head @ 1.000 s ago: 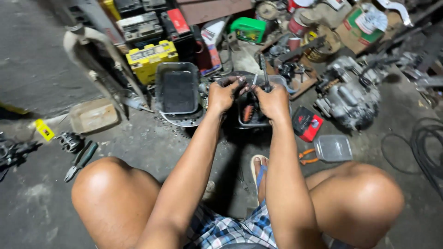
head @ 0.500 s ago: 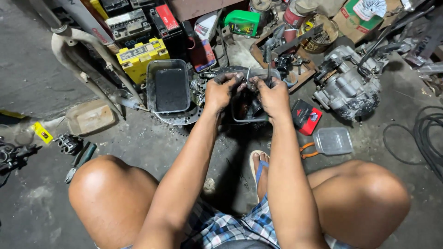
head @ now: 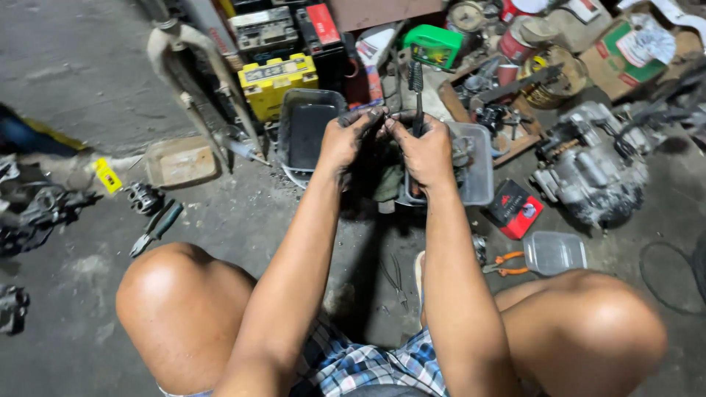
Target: Disassembling a carburetor body using a screwdriver and manual manipulation to inspect internal parts.
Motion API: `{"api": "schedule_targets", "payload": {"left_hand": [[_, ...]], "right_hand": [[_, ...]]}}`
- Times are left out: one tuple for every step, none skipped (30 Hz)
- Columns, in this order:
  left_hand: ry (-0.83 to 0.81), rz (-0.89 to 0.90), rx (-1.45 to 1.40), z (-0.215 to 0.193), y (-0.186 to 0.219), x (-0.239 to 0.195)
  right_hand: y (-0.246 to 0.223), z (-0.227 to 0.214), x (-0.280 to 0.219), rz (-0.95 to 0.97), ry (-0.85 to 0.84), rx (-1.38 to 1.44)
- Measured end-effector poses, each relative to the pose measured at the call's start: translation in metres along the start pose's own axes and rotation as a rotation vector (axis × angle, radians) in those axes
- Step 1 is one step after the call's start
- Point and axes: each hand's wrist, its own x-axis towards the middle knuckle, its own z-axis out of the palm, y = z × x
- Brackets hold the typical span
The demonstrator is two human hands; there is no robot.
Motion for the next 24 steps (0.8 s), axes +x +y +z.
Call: {"api": "schedule_targets", "payload": {"left_hand": [[0.017, 0.007, -0.005, -0.013, 0.001, 0.003], [0.029, 0.033, 0.121, -0.027, 0.003, 0.006], [0.041, 0.057, 0.247, -0.041, 0.004, 0.008], [0.059, 0.061, 0.243, -0.050, 0.004, 0.011], [0.088, 0.073, 0.232, -0.060, 0.005, 0.014], [0.118, 0.086, 0.222, -0.071, 0.006, 0.017], [0.135, 0.088, 0.217, -0.075, 0.010, 0.012], [0.157, 0.115, 0.154, -0.079, 0.015, 0.007], [0.179, 0.142, 0.090, -0.082, 0.018, 0.001], [0.196, 0.144, 0.086, -0.091, 0.018, 0.003], [0.202, 0.191, 0.136, -0.099, 0.018, 0.005], [0.207, 0.238, 0.187, -0.106, 0.018, 0.008], [0.217, 0.234, 0.183, -0.108, 0.024, -0.002], [0.238, 0.271, 0.146, -0.108, 0.030, -0.011], [0.253, 0.311, 0.110, -0.107, 0.037, -0.019], [0.257, 0.311, 0.107, -0.105, 0.037, -0.022], [0.233, 0.318, 0.064, -0.102, 0.039, -0.023], [0.209, 0.325, 0.020, -0.099, 0.041, -0.025], [0.208, 0.331, 0.021, -0.101, 0.038, -0.022], [0.196, 0.338, 0.097, -0.103, 0.035, -0.019], [0.184, 0.339, 0.172, -0.104, 0.028, -0.018], [0.184, 0.338, 0.170, -0.107, 0.029, -0.016], [0.191, 0.331, 0.233, -0.109, 0.028, -0.013], [0.198, 0.325, 0.297, -0.111, 0.027, -0.011]], "right_hand": [[0.001, 0.011, 0.004, -0.005, -0.018, 0.002], [0.001, 0.022, 0.008, 0.017, -0.030, -0.016], [0.002, 0.033, 0.012, 0.040, -0.042, -0.035], [-0.006, 0.041, 0.010, 0.036, -0.060, -0.034], [-0.014, 0.049, 0.007, 0.019, -0.082, -0.016], [-0.022, 0.057, 0.005, 0.002, -0.105, 0.002], [-0.022, 0.067, 0.008, -0.001, -0.123, 0.002], [-0.022, 0.076, 0.010, -0.007, -0.126, -0.018], [-0.022, 0.085, 0.012, -0.013, -0.129, -0.039], [-0.019, 0.093, 0.014, -0.015, -0.147, -0.039], [-0.016, 0.099, 0.017, 0.009, -0.146, -0.053], [-0.013, 0.106, 0.019, 0.033, -0.146, -0.066], [-0.016, 0.113, 0.017, 0.034, -0.156, -0.070], [-0.019, 0.120, 0.015, 0.074, -0.170, -0.002], [-0.023, 0.125, 0.014, 0.112, -0.178, 0.067], [-0.019, 0.126, 0.015, 0.112, -0.182, 0.064], [-0.016, 0.127, 0.018, 0.128, -0.165, 0.068], [-0.014, 0.128, 0.021, 0.143, -0.148, 0.071], [-0.018, 0.128, 0.019, 0.139, -0.148, 0.074], [-0.023, 0.128, 0.017, 0.151, -0.150, 0.096], [-0.025, 0.125, 0.012, 0.169, -0.154, 0.114], [-0.024, 0.127, 0.015, 0.170, -0.154, 0.112], [-0.021, 0.128, 0.016, 0.156, -0.161, 0.112], [-0.019, 0.128, 0.018, 0.143, -0.168, 0.112]]}}
